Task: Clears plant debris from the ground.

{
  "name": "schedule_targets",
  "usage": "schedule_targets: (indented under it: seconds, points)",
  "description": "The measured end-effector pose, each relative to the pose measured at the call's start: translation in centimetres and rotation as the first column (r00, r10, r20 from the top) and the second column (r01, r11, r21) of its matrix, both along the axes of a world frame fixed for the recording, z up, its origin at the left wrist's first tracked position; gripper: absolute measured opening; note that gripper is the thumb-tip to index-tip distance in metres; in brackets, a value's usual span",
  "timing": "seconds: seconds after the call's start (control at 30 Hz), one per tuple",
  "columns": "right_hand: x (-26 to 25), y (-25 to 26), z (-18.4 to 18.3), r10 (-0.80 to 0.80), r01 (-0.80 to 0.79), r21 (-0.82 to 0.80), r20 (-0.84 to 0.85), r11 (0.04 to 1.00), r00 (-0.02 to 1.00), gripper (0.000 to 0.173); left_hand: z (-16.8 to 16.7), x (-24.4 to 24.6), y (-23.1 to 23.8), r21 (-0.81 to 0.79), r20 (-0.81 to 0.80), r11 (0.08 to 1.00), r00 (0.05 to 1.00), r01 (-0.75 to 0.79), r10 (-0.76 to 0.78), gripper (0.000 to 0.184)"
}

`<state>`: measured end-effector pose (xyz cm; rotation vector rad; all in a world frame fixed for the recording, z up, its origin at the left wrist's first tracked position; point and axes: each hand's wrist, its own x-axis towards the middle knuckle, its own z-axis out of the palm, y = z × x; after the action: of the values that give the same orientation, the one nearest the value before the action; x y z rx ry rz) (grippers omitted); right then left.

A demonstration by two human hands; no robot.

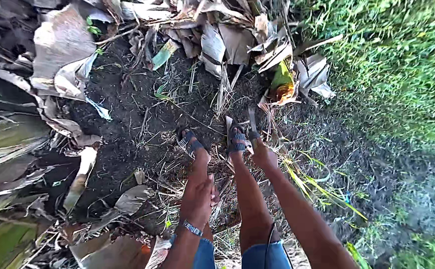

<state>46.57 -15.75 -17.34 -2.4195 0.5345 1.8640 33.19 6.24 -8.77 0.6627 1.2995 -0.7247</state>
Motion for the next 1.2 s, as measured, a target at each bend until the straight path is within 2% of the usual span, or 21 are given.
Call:
schedule_targets:
  seconds: [0.13, 0.2, 0.27, 0.37, 0.43, 0.47, 0.5, 0.57, 0.6, 0.67, 0.77, 0.83, 0.9, 0.93, 0.97, 1.0, 1.03, 1.07, 1.1, 1.13, 1.2]
  points:
    - [4.5, 0.7, 8.9, 0.081, -0.084, 0.039, 0.073, 0.996, 0.994, 0.072, 0.1, 1.3, 2.8, 0.057, 0.212, 0.996, 0.975, -0.072, 0.058, 0.036]
    - [5.8, 2.4, 14.3, 0.166, -0.185, 0.098, 0.171, 0.978, 0.971, 0.076, -0.3, 1.8, 4.7, 0.138, 0.295, 0.986, 0.954, -0.095, 0.051, 0.032]
    - [6.3, 4.3, 18.6, 0.189, -0.264, 0.198, 0.332, 0.944, 0.924, 0.075, -0.8, 2.3, 6.4, 0.173, 0.321, 0.968, 0.94, -0.181, 0.118, 0.029]
    - [7.5, 7.7, 20.2, 0.191, -0.383, 0.342, 0.48, 0.858, 0.856, 0.071, -1.4, 2.5, 8.1, 0.123, 0.381, 0.921, 0.875, -0.369, 0.299, 0.026]
    - [9.1, 11.8, 17.4, 0.251, -0.443, 0.378, 0.459, 0.813, 0.852, 0.068, -2.4, 2.2, 8.7, 0.051, 0.445, 0.877, 0.797, -0.478, 0.409, 0.023]
    - [10.1, 14.6, 14.8, 0.311, -0.456, 0.369, 0.389, 0.81, 0.867, 0.064, -2.8, 1.9, 8.9, 0.01, 0.462, 0.862, 0.767, -0.507, 0.445, 0.023]
    - [10.8, 17.9, 11.4, 0.377, -0.465, 0.344, 0.294, 0.816, 0.878, 0.061, -3.2, 1.7, 9.1, -0.023, 0.464, 0.853, 0.75, -0.522, 0.472, 0.024]
    - [10.8, 23.9, 2.1, 0.468, -0.485, 0.251, 0.128, 0.838, 0.874, 0.057, -3.7, 1.7, 9.8, -0.055, 0.44, 0.838, 0.74, -0.542, 0.508, 0.024]
    - [9.8, 25.9, -2.2, 0.498, -0.504, 0.2, 0.085, 0.84, 0.863, 0.064, -3.9, 1.8, 10.1, -0.048, 0.421, 0.826, 0.739, -0.561, 0.526, 0.024]
    - [6.7, 28.3, -6.7, 0.551, -0.549, 0.153, 0.036, 0.821, 0.834, 0.078, -4.9, 1.9, 11.1, -0.004, 0.39, 0.788, 0.724, -0.616, 0.569, 0.022]
    - [0.3, 23.6, -7.9, 0.486, -0.491, 0.117, 0.069, 0.863, 0.871, 0.086, -4.1, 1.3, 9.5, -0.009, 0.299, 0.725, 0.69, -0.689, 0.659, 0.016]
    - [-3.3, 22.9, -10.1, 0.425, -0.45, 0.168, 0.163, 0.877, 0.89, 0.082, -4.4, 1.6, 8.8, -0.027, 0.286, 0.689, 0.654, -0.725, 0.7, 0.019]
    - [-6.8, 23.2, -9.3, 0.366, -0.428, 0.238, 0.262, 0.872, 0.893, 0.077, -3.8, 1.4, 7.6, -0.048, 0.217, 0.654, 0.631, -0.755, 0.745, 0.023]
    - [-6.3, 24.9, -7.2, 0.362, -0.415, 0.251, 0.233, 0.875, 0.903, 0.072, -3.8, 1.6, 7.4, -0.054, 0.183, 0.641, 0.624, -0.765, 0.76, 0.026]
    - [-3.0, 28.4, -4.1, 0.398, -0.369, 0.191, -0.148, 0.91, 0.905, 0.075, -3.9, 1.7, 7.4, -0.06, 0.158, 0.641, 0.626, -0.766, 0.763, 0.028]
    - [-1.8, 29.8, -3.0, 0.394, -0.362, 0.159, -0.302, 0.919, 0.868, 0.077, -3.8, 1.6, 7.2, -0.07, 0.135, 0.64, 0.628, -0.766, 0.766, 0.029]
    - [-3.5, 28.3, -3.7, 0.405, -0.378, 0.194, -0.131, 0.905, 0.905, 0.078, -3.6, 1.3, 7.1, -0.077, 0.116, 0.644, 0.635, -0.761, 0.764, 0.031]
    - [-6.8, 24.9, -6.9, 0.35, -0.434, 0.266, 0.311, 0.861, 0.884, 0.08, -3.9, 1.2, 7.2, -0.074, 0.101, 0.651, 0.644, -0.756, 0.759, 0.032]
    - [-5.6, 24.2, -8.9, 0.351, -0.421, 0.278, 0.268, 0.864, 0.897, 0.089, -4.3, 1.4, 7.3, -0.051, 0.086, 0.67, 0.665, -0.741, 0.742, 0.033]
    - [-2.6, 24.3, -9.3, 0.365, -0.386, 0.286, 0.125, 0.877, 0.923, 0.097, -4.7, 1.7, 7.4, -0.015, 0.063, 0.702, 0.7, -0.712, 0.711, 0.033]
    - [4.6, 24.6, -8.4, 0.312, -0.287, 0.33, -0.024, 0.899, 0.95, 0.1, -6.0, 3.1, 8.0, 0.055, 0.031, 0.782, 0.784, -0.62, 0.62, 0.032]
